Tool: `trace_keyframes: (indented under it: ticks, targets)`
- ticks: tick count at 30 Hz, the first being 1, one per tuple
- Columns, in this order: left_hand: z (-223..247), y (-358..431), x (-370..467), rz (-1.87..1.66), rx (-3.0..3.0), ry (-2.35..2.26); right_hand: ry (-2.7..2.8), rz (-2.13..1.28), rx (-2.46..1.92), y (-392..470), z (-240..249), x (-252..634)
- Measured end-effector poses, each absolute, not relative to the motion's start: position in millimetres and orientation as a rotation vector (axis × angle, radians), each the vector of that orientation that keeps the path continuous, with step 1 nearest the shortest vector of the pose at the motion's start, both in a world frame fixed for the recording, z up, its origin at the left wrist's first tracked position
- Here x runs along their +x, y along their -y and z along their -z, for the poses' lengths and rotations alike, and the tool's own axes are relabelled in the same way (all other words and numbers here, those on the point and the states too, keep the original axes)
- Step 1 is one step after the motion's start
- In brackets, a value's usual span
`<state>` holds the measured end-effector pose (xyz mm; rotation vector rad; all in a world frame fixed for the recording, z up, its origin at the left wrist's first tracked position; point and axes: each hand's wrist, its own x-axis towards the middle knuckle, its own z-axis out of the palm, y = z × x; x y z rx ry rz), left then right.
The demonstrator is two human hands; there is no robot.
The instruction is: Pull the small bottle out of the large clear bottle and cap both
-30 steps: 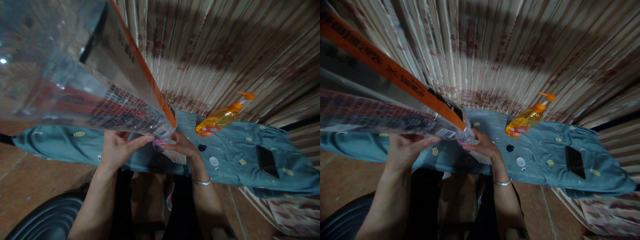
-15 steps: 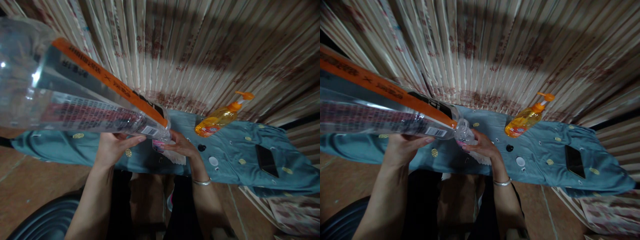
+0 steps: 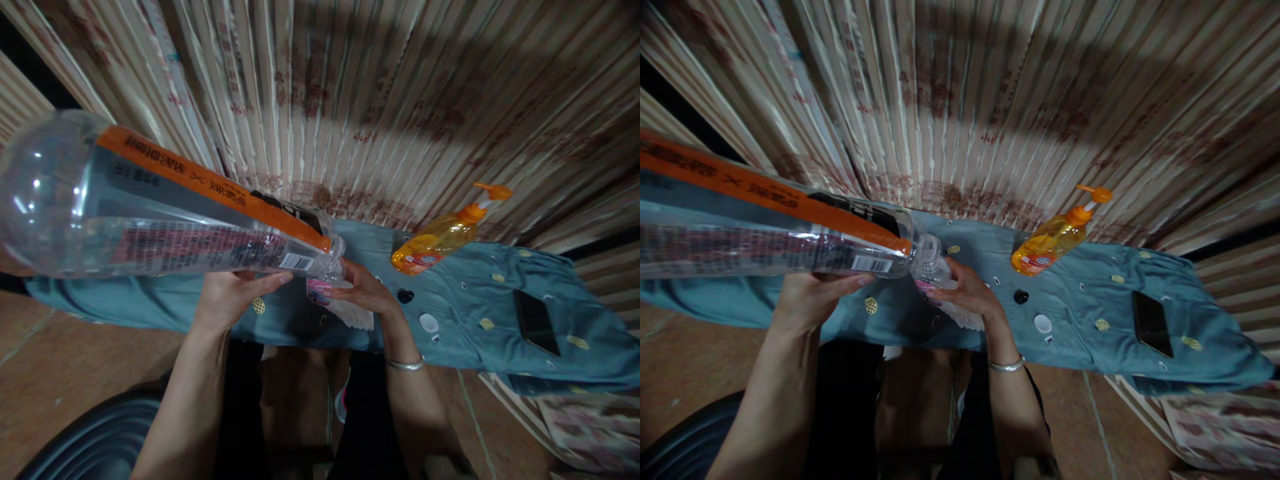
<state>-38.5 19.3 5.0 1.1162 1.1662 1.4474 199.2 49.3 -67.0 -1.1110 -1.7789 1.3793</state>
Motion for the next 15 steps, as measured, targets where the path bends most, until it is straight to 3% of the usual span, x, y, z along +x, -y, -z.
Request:
trace_keyframes:
  ticks: [15]
  targets:
    - [1, -19, -51, -1.408, 1.123, -1.195, 1.797, -1.366, -1.12, -49, 67, 201]
